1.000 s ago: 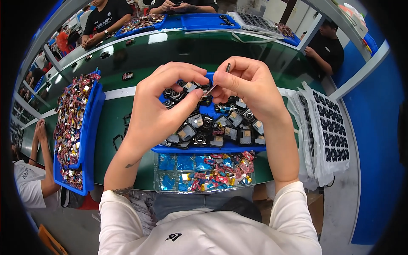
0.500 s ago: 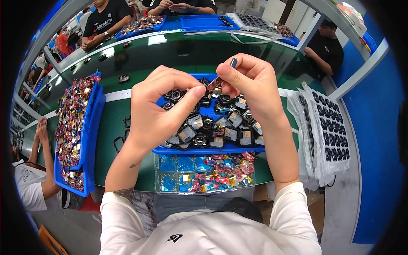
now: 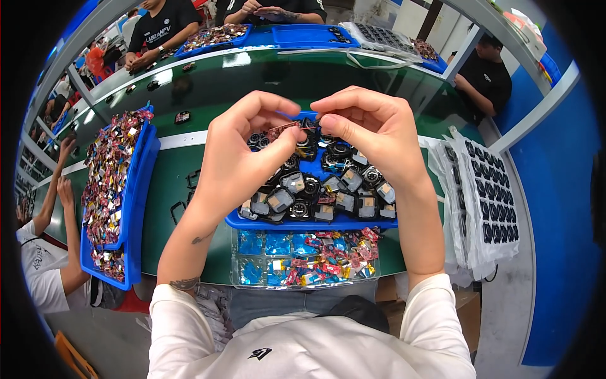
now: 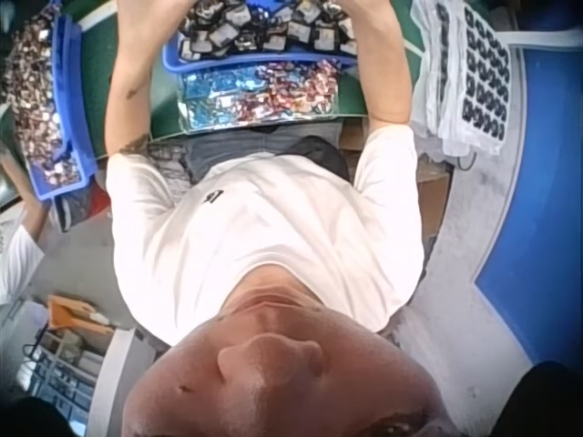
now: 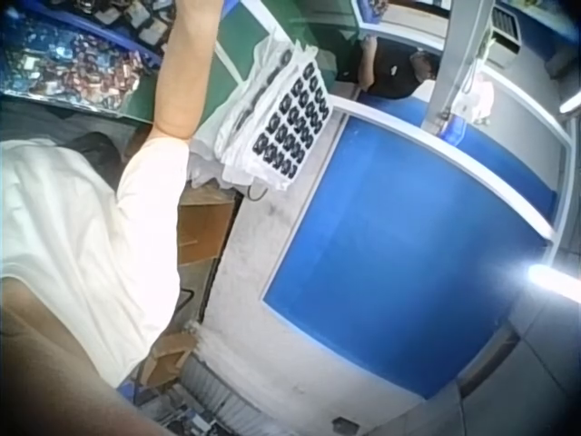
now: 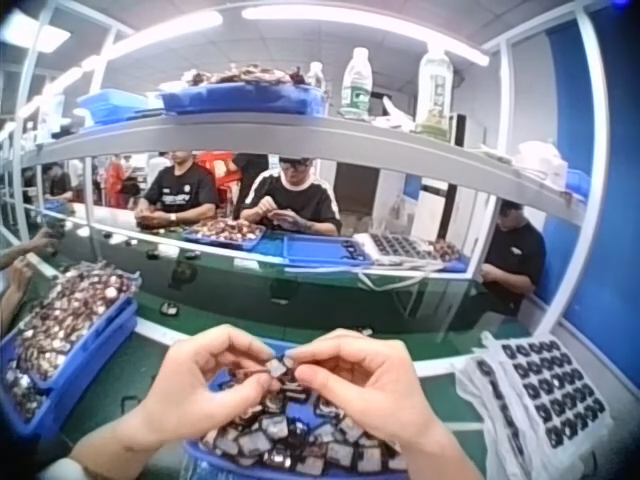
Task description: Assembling small electronic modules by manually fitting lenses into housings and sorting parts.
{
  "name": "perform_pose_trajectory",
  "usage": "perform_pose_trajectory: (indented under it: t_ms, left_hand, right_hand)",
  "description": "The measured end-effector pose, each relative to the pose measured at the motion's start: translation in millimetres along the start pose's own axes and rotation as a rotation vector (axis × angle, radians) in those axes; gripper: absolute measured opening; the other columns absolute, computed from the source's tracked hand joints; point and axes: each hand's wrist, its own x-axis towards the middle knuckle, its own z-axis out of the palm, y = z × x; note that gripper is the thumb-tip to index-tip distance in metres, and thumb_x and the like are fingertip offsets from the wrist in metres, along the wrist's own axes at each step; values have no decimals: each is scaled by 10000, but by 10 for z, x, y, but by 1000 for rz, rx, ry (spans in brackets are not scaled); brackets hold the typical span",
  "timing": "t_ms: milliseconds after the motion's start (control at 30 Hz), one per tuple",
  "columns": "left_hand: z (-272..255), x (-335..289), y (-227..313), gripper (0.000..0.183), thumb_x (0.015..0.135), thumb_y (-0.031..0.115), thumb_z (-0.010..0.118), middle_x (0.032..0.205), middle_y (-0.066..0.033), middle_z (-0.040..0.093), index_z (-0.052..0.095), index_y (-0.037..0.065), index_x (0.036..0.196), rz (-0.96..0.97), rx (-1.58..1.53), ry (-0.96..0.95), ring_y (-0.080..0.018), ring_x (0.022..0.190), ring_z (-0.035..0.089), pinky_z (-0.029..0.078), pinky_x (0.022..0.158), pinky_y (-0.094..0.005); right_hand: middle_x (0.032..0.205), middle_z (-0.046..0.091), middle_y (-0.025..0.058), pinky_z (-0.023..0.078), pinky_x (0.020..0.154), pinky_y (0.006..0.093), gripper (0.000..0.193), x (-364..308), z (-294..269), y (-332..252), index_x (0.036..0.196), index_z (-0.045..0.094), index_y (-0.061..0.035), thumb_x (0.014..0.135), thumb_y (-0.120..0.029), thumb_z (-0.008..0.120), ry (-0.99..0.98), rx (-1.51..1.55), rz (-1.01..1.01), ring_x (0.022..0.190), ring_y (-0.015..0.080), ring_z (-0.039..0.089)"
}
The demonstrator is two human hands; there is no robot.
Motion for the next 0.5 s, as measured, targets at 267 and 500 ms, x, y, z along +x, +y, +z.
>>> perform_pose_trajectory:
  t_ms: [267,500]
  left_hand:
    - [-121,39,3,131,835,74,678,838,-36,650,643,-26,914,-246,-72,-224,-66,778,596,483,680,-198]
    - [-144,46,-52,110,858,79,654,813,-12,623,634,-22,895,-199,-47,-268,-47,747,561,455,667,-188]
  right_hand:
    - [844,668,69,513,722,222,152,0,-64,57,894,626,7,785,-44,719,-108,304,150,797,107,642]
    - [809,640,30,481,658,203,178,9,-6,140,848,568,-29,791,-69,731,-135,416,207,754,72,608]
